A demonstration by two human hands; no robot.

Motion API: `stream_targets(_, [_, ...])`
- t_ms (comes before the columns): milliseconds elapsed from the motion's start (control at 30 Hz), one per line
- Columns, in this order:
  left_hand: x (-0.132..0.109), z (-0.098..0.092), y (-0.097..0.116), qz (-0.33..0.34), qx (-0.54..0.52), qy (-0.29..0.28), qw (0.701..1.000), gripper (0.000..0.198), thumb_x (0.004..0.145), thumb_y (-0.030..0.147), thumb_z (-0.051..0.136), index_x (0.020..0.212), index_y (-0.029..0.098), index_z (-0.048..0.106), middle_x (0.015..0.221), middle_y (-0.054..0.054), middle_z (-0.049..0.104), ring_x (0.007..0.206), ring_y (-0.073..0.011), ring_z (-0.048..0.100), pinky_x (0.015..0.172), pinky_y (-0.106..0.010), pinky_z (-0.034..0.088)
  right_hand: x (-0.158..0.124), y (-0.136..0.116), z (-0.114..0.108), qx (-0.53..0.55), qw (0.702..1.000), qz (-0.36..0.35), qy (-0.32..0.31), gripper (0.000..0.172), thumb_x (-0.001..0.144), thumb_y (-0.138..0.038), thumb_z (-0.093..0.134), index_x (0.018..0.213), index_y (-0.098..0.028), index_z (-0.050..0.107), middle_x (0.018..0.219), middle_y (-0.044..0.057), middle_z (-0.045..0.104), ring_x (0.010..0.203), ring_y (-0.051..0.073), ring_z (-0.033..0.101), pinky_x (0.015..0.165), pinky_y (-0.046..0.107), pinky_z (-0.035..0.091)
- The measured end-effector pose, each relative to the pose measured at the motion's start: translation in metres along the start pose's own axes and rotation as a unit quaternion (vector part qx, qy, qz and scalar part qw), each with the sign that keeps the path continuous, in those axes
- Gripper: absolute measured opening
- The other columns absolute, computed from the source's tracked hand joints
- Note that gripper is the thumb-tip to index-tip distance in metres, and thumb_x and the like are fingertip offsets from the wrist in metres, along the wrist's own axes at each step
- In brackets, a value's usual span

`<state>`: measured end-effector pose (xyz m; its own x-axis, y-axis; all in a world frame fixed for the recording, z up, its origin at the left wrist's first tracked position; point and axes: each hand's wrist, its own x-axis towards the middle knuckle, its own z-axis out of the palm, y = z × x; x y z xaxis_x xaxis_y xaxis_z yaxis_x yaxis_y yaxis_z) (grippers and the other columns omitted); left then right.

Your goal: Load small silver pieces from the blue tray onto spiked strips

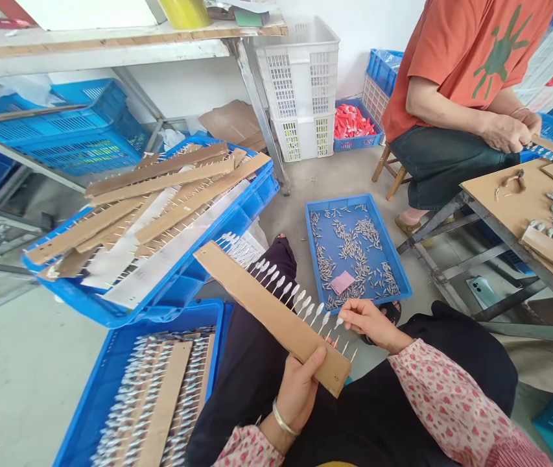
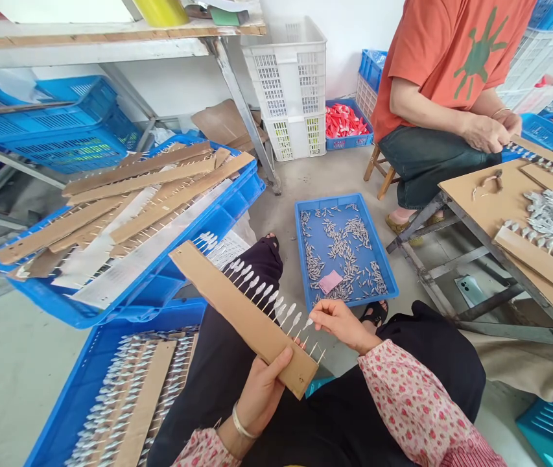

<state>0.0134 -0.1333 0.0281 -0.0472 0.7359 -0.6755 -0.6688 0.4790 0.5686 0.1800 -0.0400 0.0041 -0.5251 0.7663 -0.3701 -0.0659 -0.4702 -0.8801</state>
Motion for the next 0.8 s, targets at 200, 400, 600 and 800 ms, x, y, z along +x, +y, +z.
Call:
stream_targets(200, [-0.0002, -0.0005, -0.0005, -0.005, -0.002, -0.005, 1.0, 0.03, 0.063, 0.024, 0.081, 0.088, 0.012, 0.071, 0.088, -0.01, 0.072, 0.085, -0.0229, 0.065, 0.08, -0.037, 0.053, 0.0029, 0.0013, 0.0008, -0.098, 0.995, -0.023, 0.018, 0.03, 0.082, -0.043, 0.063, 0.07, -0.016, 0.058, 0.058, -0.003, 0.051, 0.046, 0.007, 0.03, 0.045, 0.022, 0.021])
stream_targets(400, [-0.0011, 0.0001, -0.0005, 0.0, 0.004, -0.006, 1.0, 0.032, 0.062, 0.026, 0.082, 0.088, 0.011, 0.071, 0.088, -0.012, 0.071, 0.084, -0.0237, 0.064, 0.079, -0.038, 0.052, 0.003, -0.0045, 0.0008, -0.151, 0.988, -0.025, 0.017, 0.03, 0.082, -0.042, 0.063, 0.068, -0.016, 0.059, 0.059, -0.002, 0.054, 0.049, 0.008, 0.033, 0.048, 0.023, 0.024])
stream_targets(600, [-0.0014, 0.0013, 0.0012, -0.001, 0.013, -0.012, 1.0, 0.03, 0.064, 0.026, 0.081, 0.088, 0.011, 0.071, 0.087, -0.011, 0.071, 0.083, -0.0228, 0.064, 0.079, -0.036, 0.052, 0.0037, -0.0052, 0.0003, -0.167, 0.985, -0.037, 0.014, 0.027, 0.083, -0.038, 0.061, 0.069, -0.016, 0.059, 0.061, -0.001, 0.058, 0.051, 0.009, 0.036, 0.051, 0.023, 0.026])
stream_targets(800, [-0.001, 0.0016, -0.0009, 0.004, 0.019, -0.004, 1.0, 0.028, 0.062, 0.025, 0.081, 0.085, 0.011, 0.071, 0.084, -0.01, 0.072, 0.08, -0.0216, 0.065, 0.076, -0.034, 0.052, 0.0028, 0.003, 0.0068, -0.128, 0.991, -0.035, 0.0, 0.026, 0.083, -0.04, 0.062, 0.071, -0.016, 0.06, 0.059, -0.002, 0.058, 0.053, 0.009, 0.041, 0.053, 0.023, 0.029])
